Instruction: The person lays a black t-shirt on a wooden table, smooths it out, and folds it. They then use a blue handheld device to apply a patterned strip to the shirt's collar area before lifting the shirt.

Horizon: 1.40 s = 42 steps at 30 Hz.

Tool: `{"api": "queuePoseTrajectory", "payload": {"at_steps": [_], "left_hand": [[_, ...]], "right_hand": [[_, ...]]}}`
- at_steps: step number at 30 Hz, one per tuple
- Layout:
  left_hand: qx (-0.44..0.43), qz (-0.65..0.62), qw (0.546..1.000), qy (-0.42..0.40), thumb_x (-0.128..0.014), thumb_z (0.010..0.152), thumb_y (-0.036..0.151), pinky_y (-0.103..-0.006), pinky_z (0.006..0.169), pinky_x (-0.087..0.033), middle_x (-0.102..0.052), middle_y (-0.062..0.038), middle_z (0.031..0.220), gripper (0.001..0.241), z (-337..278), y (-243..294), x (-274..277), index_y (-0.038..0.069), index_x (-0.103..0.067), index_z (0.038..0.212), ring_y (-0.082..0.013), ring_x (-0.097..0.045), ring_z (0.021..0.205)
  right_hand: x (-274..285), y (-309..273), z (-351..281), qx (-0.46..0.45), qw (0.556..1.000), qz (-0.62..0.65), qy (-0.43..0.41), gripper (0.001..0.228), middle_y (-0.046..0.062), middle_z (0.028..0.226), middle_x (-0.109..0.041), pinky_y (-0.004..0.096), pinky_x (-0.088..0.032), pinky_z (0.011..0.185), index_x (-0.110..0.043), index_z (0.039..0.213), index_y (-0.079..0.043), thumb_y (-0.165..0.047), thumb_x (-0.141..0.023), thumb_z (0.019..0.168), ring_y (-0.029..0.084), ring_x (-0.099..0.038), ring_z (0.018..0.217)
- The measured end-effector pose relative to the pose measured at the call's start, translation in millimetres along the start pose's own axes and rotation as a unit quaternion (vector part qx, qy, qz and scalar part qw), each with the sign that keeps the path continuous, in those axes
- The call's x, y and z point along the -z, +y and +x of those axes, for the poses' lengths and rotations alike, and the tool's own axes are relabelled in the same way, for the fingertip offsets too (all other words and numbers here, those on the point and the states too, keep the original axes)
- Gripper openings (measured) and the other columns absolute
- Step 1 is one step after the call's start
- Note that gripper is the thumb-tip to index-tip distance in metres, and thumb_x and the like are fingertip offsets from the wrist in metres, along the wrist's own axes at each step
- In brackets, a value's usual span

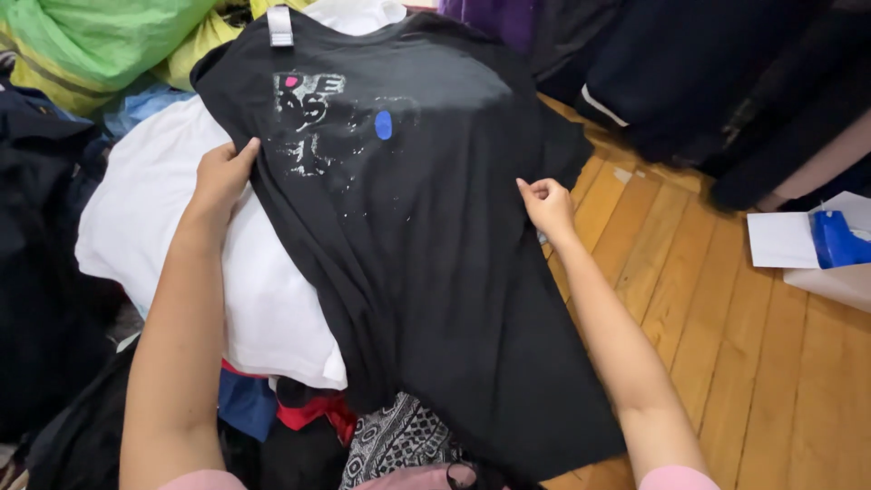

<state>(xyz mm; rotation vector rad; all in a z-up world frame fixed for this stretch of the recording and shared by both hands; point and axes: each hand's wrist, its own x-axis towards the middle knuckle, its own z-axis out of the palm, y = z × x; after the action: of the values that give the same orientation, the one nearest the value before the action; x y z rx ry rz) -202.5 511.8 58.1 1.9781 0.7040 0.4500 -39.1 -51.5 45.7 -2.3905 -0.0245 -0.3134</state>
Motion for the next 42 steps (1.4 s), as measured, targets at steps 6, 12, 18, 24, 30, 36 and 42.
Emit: {"api": "queuePoseTrajectory", "payload": {"at_steps": [6, 12, 18, 24, 30, 36, 42], "left_hand": [[0.064, -0.214, 0.969, -0.100, -0.072, 0.103, 0.041, -0.0408, 0.096, -0.057, -0.065, -0.019, 0.134, 0.058, -20.7, 37.6, 13.5, 0.005, -0.055, 0.144, -0.0309, -0.067, 0.120], [0.087, -0.283, 0.937, -0.186, -0.079, 0.095, 0.040, -0.0365, 0.081, -0.063, -0.069, -0.015, 0.122, 0.065, -86.0, 103.8, 38.7, -0.001, -0.057, 0.140, -0.0266, -0.074, 0.105], [0.101, -0.326, 0.921, -0.190, -0.078, 0.096, 0.044, -0.0471, 0.076, -0.066, -0.071, -0.021, 0.110, 0.061, -79.5, 74.9, 37.9, 0.001, -0.060, 0.135, -0.0338, -0.077, 0.092], [0.066, -0.375, 0.918, -0.111, -0.062, 0.105, 0.051, -0.0529, 0.087, -0.061, -0.064, -0.026, 0.126, 0.065, -90.2, 72.7, 45.0, -0.001, -0.052, 0.142, -0.0376, -0.071, 0.112], [-0.039, -0.133, 0.990, 0.021, -0.048, 0.106, 0.054, -0.0297, 0.091, -0.050, -0.067, -0.002, 0.123, 0.054, -32.7, 60.8, 89.1, 0.007, -0.065, 0.126, -0.0107, -0.060, 0.110], [-0.301, 0.176, 0.928, 0.128, -0.061, 0.135, 0.022, -0.0483, 0.068, -0.034, -0.054, -0.015, 0.078, 0.052, 77.8, 17.3, 128.0, 0.002, -0.049, 0.088, -0.0300, -0.051, 0.073], [-0.353, 0.271, 0.881, 0.160, -0.063, 0.121, 0.023, -0.0521, 0.070, -0.053, -0.077, -0.025, 0.098, 0.025, 134.3, 6.2, 99.3, 0.012, -0.080, 0.136, -0.0483, -0.071, 0.087]], "right_hand": [[26.0, -24.0, -24.5, -0.059, 0.994, 0.044, -0.086, 0.051, 0.010, 0.063, -0.072, 0.030, -0.058, 0.056, -0.077, 0.092, -0.009, -0.059, -0.077, 0.088, 0.020, -0.073, 0.058], [55.5, -65.3, -67.3, -0.094, 0.989, 0.013, -0.116, 0.057, 0.011, 0.097, -0.078, 0.042, -0.058, 0.079, -0.076, 0.109, -0.010, -0.063, -0.075, 0.089, 0.029, -0.074, 0.098], [9.2, 8.4, -17.8, -0.151, 0.931, 0.320, -0.093, 0.033, 0.011, 0.078, -0.070, 0.034, -0.059, 0.054, -0.071, 0.093, -0.009, -0.041, -0.079, 0.095, 0.019, -0.071, 0.067], [55.2, -13.6, -12.4, -0.026, 0.923, 0.383, 0.013, 0.021, 0.002, 0.079, -0.068, 0.021, -0.056, 0.054, -0.067, 0.101, -0.014, -0.032, -0.064, 0.110, 0.010, -0.068, 0.065], [105.4, -99.3, -36.2, -0.119, 0.866, 0.468, -0.134, 0.039, 0.010, 0.111, -0.075, 0.030, -0.062, 0.084, -0.067, 0.116, -0.009, -0.042, -0.069, 0.095, 0.018, -0.074, 0.093], [88.6, -105.4, -68.6, -0.082, 0.891, 0.368, -0.254, 0.027, 0.011, 0.098, -0.076, 0.030, -0.059, 0.069, -0.071, 0.104, -0.001, -0.025, -0.073, 0.092, 0.018, -0.073, 0.079], [36.4, -112.7, -101.6, 0.007, 0.951, 0.173, -0.256, 0.052, 0.006, 0.133, -0.070, 0.030, -0.048, 0.110, -0.066, 0.131, 0.000, -0.033, -0.067, 0.090, 0.014, -0.063, 0.122]]}}
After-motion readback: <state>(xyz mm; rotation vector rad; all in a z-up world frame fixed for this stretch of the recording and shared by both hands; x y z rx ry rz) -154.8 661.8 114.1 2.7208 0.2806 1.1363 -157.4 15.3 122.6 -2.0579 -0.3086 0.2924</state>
